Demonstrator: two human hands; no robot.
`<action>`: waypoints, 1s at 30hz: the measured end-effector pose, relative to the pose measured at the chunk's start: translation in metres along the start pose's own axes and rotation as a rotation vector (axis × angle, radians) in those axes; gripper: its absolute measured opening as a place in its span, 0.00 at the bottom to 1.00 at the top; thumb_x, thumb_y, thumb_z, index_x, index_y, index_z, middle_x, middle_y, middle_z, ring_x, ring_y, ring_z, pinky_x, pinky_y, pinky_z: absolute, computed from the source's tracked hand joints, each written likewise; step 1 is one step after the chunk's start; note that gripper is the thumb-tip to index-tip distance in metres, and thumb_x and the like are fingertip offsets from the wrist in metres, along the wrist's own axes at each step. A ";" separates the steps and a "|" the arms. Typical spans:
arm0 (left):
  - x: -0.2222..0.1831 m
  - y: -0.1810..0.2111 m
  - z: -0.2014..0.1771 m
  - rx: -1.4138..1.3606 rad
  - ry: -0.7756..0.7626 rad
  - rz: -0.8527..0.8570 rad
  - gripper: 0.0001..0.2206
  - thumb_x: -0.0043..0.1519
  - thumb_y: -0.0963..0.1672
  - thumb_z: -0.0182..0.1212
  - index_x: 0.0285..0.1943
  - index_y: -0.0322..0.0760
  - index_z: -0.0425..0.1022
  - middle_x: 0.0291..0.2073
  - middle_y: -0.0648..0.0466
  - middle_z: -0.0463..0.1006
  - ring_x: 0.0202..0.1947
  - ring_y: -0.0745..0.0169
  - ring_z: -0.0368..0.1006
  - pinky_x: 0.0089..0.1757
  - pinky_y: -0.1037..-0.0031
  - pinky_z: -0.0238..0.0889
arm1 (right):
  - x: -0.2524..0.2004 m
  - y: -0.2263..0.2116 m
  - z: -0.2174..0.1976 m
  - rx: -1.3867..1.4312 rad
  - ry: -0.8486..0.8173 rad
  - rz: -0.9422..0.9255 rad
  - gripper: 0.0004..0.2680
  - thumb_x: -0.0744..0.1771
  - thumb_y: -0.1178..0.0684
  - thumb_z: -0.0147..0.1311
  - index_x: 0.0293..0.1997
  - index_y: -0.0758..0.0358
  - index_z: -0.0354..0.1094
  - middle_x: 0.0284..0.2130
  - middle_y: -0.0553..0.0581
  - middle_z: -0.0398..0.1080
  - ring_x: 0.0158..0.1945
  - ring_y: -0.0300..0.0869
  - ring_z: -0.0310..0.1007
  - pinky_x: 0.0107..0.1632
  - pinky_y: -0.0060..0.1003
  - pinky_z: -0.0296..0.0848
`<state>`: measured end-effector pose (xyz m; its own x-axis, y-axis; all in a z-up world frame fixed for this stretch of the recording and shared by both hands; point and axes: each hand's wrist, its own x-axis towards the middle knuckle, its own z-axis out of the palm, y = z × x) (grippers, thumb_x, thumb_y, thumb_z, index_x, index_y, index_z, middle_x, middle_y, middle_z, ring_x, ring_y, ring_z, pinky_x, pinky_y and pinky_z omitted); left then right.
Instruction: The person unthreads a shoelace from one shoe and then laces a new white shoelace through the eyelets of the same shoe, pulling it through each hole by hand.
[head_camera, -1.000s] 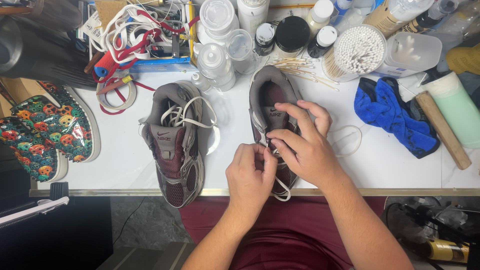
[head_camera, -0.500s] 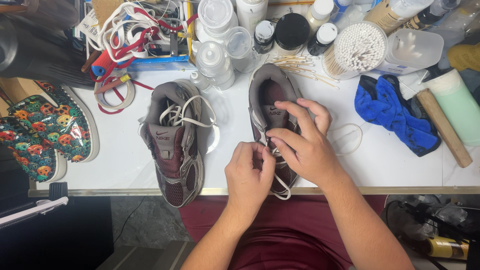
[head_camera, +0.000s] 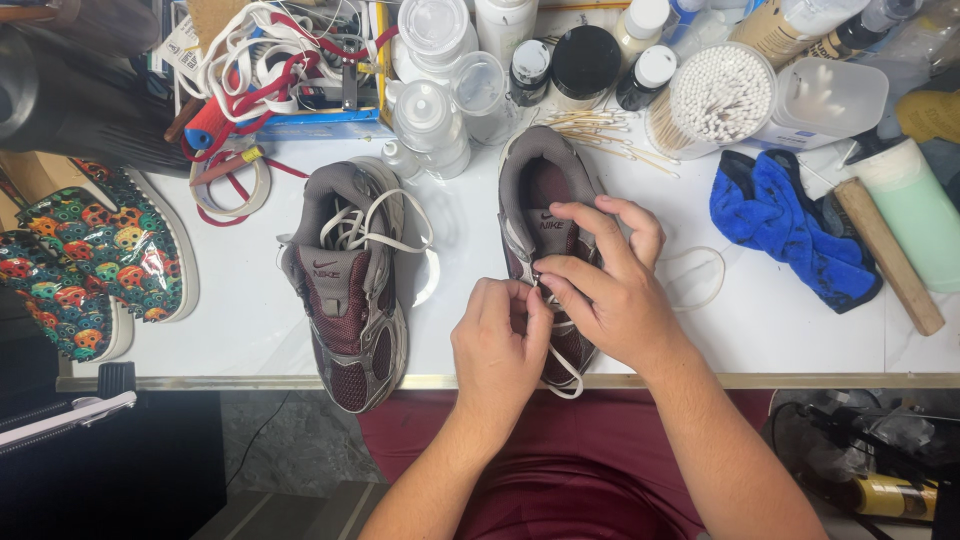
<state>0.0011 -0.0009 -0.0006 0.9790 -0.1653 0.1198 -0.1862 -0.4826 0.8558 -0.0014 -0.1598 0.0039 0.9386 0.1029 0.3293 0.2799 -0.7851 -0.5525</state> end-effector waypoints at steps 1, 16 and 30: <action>-0.001 0.000 0.001 -0.004 0.004 0.001 0.06 0.63 0.40 0.63 0.38 0.30 0.70 0.31 0.48 0.75 0.26 0.56 0.77 0.28 0.69 0.70 | 0.000 0.000 0.000 0.004 0.001 0.000 0.05 0.64 0.56 0.65 0.40 0.55 0.78 0.63 0.54 0.65 0.70 0.55 0.50 0.71 0.49 0.49; 0.006 0.011 -0.006 0.075 -0.109 -0.141 0.05 0.64 0.40 0.59 0.40 0.28 0.71 0.33 0.44 0.76 0.27 0.48 0.77 0.29 0.64 0.68 | -0.001 0.000 0.001 -0.001 0.004 0.006 0.05 0.64 0.56 0.64 0.42 0.56 0.77 0.63 0.53 0.66 0.70 0.56 0.51 0.70 0.49 0.50; 0.000 -0.007 0.014 -0.031 0.089 0.045 0.05 0.68 0.39 0.59 0.44 0.30 0.67 0.37 0.46 0.73 0.34 0.52 0.74 0.36 0.67 0.67 | -0.004 0.001 0.005 0.015 -0.013 0.006 0.03 0.65 0.55 0.62 0.40 0.58 0.77 0.63 0.52 0.66 0.71 0.58 0.48 0.71 0.50 0.48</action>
<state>0.0012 -0.0091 -0.0137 0.9735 -0.1085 0.2014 -0.2288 -0.4497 0.8634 -0.0038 -0.1583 -0.0017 0.9429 0.1061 0.3158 0.2769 -0.7764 -0.5661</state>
